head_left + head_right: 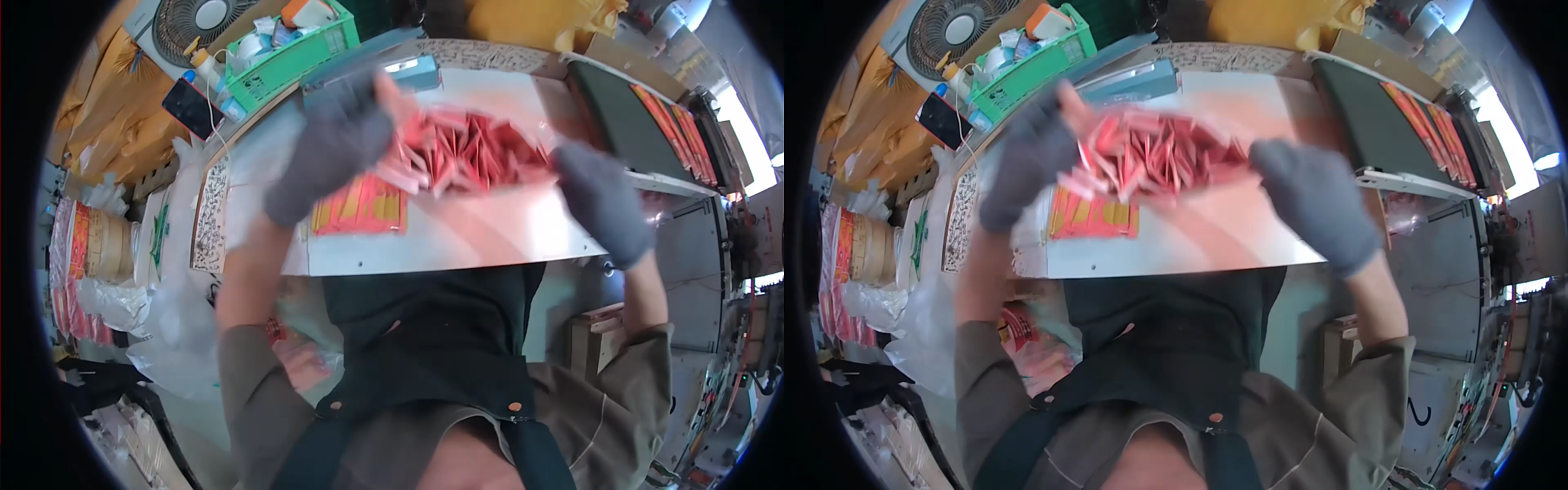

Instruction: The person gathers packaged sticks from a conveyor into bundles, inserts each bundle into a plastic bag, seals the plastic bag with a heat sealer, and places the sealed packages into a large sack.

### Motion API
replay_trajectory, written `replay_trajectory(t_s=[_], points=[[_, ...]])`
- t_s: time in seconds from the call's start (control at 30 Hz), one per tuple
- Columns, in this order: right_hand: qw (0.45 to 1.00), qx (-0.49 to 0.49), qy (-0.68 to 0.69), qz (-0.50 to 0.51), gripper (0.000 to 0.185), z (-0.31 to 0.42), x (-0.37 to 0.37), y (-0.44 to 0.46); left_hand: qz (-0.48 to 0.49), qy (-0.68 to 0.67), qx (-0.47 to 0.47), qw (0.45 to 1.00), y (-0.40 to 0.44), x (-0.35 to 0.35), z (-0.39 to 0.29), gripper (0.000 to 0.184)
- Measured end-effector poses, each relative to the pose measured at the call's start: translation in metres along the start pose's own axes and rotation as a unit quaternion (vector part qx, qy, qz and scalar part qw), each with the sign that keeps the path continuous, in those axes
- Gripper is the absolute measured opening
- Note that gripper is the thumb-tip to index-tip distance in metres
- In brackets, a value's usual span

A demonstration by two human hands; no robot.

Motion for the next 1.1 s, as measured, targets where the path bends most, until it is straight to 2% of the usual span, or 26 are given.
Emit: replay_trajectory(t_s=[0.03, 0.07, 0.13, 0.2, 0.23, 0.27, 0.3, 0.33, 0.37, 0.43, 0.5, 0.53, 0.57, 0.67, 0.7, 0.77, 0.8, 0.87, 0.9, 0.97, 1.0, 1.03, 1.1], points=[[0.996, -0.020, 0.030, -0.083, 0.021, -0.006, 0.040, 0.014, -0.019, -0.025, -0.069, 0.997, 0.015, 0.005, -0.039, 0.011], [0.987, -0.037, 0.041, -0.149, 0.015, -0.011, 0.065, 0.021, -0.057, -0.028, -0.078, 0.995, 0.022, 0.008, -0.067, 0.012], [0.960, -0.113, 0.173, -0.191, 0.010, -0.024, 0.077, 0.023, -0.069, -0.147, -0.092, 0.982, 0.027, 0.010, -0.078, 0.015], [0.983, -0.106, 0.124, -0.090, 0.013, -0.042, 0.052, 0.023, 0.073, -0.011, -0.139, 0.988, 0.031, -0.009, -0.074, 0.022], [0.989, -0.105, 0.099, -0.039, 0.015, -0.049, 0.041, 0.022, 0.111, 0.031, -0.013, 0.993, 0.025, -0.020, -0.065, 0.032], [0.988, -0.105, 0.103, -0.046, 0.019, -0.049, 0.043, 0.024, 0.111, 0.300, -0.283, 0.904, 0.023, -0.026, -0.058, 0.034], [0.988, -0.104, 0.104, -0.051, 0.022, -0.048, 0.047, 0.028, 0.101, 0.353, -0.309, 0.877, 0.022, -0.033, -0.050, 0.032], [0.988, -0.108, 0.101, -0.053, 0.025, -0.047, 0.052, 0.030, 0.092, 0.400, -0.336, 0.848, 0.018, -0.044, -0.047, 0.031], [0.986, -0.089, 0.096, -0.102, 0.033, -0.041, 0.062, 0.035, 0.086, 0.419, -0.324, 0.844, 0.018, -0.053, -0.052, 0.029], [0.986, -0.032, 0.099, -0.128, 0.031, -0.013, 0.063, 0.047, 0.083, 0.448, -0.305, 0.836, 0.012, -0.068, -0.075, 0.026], [0.990, 0.025, 0.128, -0.058, 0.030, 0.015, 0.032, 0.056, 0.038, 0.427, -0.354, 0.831, 0.001, -0.075, -0.092, 0.018], [0.984, 0.024, 0.174, -0.001, 0.037, 0.021, 0.004, 0.056, 0.049, 0.456, -0.354, 0.815, -0.004, -0.074, -0.099, 0.019], [0.987, 0.053, 0.151, 0.016, 0.029, 0.023, -0.002, 0.061, 0.054, 0.476, -0.342, 0.808, -0.007, -0.073, -0.095, 0.016], [0.991, 0.051, 0.093, 0.086, 0.023, 0.024, -0.002, 0.078, -0.004, 0.320, -0.318, 0.892, -0.013, -0.029, -0.061, 0.032], [0.986, 0.071, 0.142, -0.040, 0.019, 0.021, 0.004, 0.085, -0.032, 0.200, -0.260, 0.944, -0.013, -0.020, -0.047, 0.042], [0.976, 0.071, 0.177, -0.107, 0.017, 0.017, 0.010, 0.107, -0.089, -0.046, -0.123, 0.987, -0.016, -0.004, -0.009, 0.064], [0.967, 0.076, 0.200, -0.139, 0.016, 0.017, 0.011, 0.119, -0.014, 0.140, -0.147, 0.979, -0.019, -0.013, 0.008, 0.075], [0.951, 0.042, 0.243, -0.186, 0.018, 0.006, -0.019, 0.147, -0.001, -0.001, 0.038, 0.999, -0.021, -0.023, 0.055, 0.073], [0.939, 0.029, 0.270, -0.213, 0.019, 0.000, -0.043, 0.166, 0.012, -0.066, 0.081, 0.994, -0.009, -0.022, 0.060, 0.057], [0.942, -0.089, 0.256, -0.199, 0.029, -0.030, -0.110, 0.195, -0.015, -0.099, 0.172, 0.980, -0.004, -0.004, 0.115, 0.047], [0.949, -0.153, 0.233, -0.146, 0.035, -0.048, -0.145, 0.204, -0.034, -0.125, 0.205, 0.970, -0.003, 0.004, 0.138, 0.044], [0.931, -0.176, 0.286, -0.145, 0.054, -0.068, -0.186, 0.211, -0.049, -0.166, 0.217, 0.961, 0.002, 0.006, 0.147, 0.043], [0.952, -0.249, 0.136, -0.113, 0.102, -0.091, -0.247, 0.220, -0.073, -0.223, 0.226, 0.946, 0.013, 0.017, 0.167, 0.044]])
Point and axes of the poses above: each hand's wrist, its own y-axis towards the middle knuckle, its own x-axis out of the back of the hand, z = x × y, the point moved 5 cm from there along y, towards the middle knuckle, and after that the axes turned 11 degrees about -y, right-handed, at the moved point
